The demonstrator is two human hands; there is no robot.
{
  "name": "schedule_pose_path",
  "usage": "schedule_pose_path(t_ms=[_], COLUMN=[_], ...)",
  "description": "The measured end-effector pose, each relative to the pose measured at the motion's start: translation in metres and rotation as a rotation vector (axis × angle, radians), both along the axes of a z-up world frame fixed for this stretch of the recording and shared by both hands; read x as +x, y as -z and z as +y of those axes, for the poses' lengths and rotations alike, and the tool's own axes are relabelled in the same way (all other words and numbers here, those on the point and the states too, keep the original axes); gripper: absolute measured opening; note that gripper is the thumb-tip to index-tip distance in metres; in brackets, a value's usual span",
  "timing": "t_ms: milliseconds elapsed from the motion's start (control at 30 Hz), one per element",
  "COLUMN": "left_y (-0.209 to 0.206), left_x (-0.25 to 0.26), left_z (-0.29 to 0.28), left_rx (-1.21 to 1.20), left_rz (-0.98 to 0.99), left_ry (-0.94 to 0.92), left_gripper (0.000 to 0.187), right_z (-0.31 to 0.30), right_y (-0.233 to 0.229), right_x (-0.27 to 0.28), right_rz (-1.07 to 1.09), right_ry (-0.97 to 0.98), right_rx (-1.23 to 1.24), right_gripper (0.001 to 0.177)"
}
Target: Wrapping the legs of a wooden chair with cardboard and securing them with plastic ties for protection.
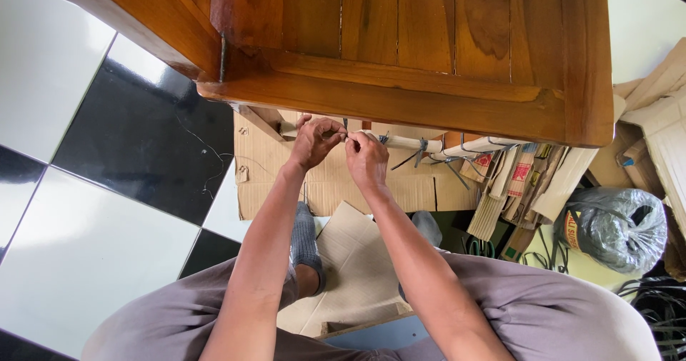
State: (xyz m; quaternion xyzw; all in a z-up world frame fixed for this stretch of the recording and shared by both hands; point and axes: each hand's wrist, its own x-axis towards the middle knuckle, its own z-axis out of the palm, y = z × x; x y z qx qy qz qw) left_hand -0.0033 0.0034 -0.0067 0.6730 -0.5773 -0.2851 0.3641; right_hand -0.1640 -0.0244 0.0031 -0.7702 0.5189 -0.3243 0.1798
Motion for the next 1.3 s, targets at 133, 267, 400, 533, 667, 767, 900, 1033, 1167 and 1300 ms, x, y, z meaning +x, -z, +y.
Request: schedule_pose_path(t_ms=[133,267,400,533,667,767,900,1033,1167,1300], left_y=[0.003,0.005,0.013,0.013,0.014,0.015,0.017,0.013,0.013,0.006], left_x=[-0.001,-0.002,-0.004,-0.005,-0.003,-0.002,-0.001,-0.001,-0.005,0.0], left_z=[0.0,0.0,0.0,0.003,-0.002,0.001,0.001,0.0,-0.002,0.001], left_rx=[0.003,-0.039,-0.08,-0.088,-0.121,-0.124,-0.126,-0.092,-0.073,-0.038], left_rz=[-0.008,-0.033,-0.045,-0.044,-0.039,-0.026,-0.047,-0.038,-0.048,-0.023], left_ry=[-0.001,-0.013,-0.039,-0.054,-0.048,-0.048,-0.023,-0.019,-0.031,-0.006], left_gripper=[0.005,0.007,0.007,0.005,0.01,0.012,0.011,0.008,0.006,0.003], right_z=[0.004,0.012,0.013,0.009,-0.001,-0.001,0.0,-0.013,-0.016,-0.007], right_y=[0.001,-0.018,-0.022,-0.014,0.0,0.003,0.003,0.009,0.017,0.012], right_x=[0.0,0.005,0.007,0.001,-0.007,-0.009,-0.004,-0.018,-0.02,-0.012], right_rz=[0.025,0.016,-0.036,-0.233,-0.387,-0.428,-0.56,-0.479,-0.391,-0.378], right_ry=[0.006,0.012,0.015,0.019,0.035,0.052,0.1,-0.036,-0.097,0.034], right_rx=[-0.027,-0.179,-0.191,0.022,0.552,0.684,0.757,0.737,0.729,0.731], right_gripper=[0.009,0.014,0.015,0.009,0.013,0.017,0.021,0.022,0.02,0.02])
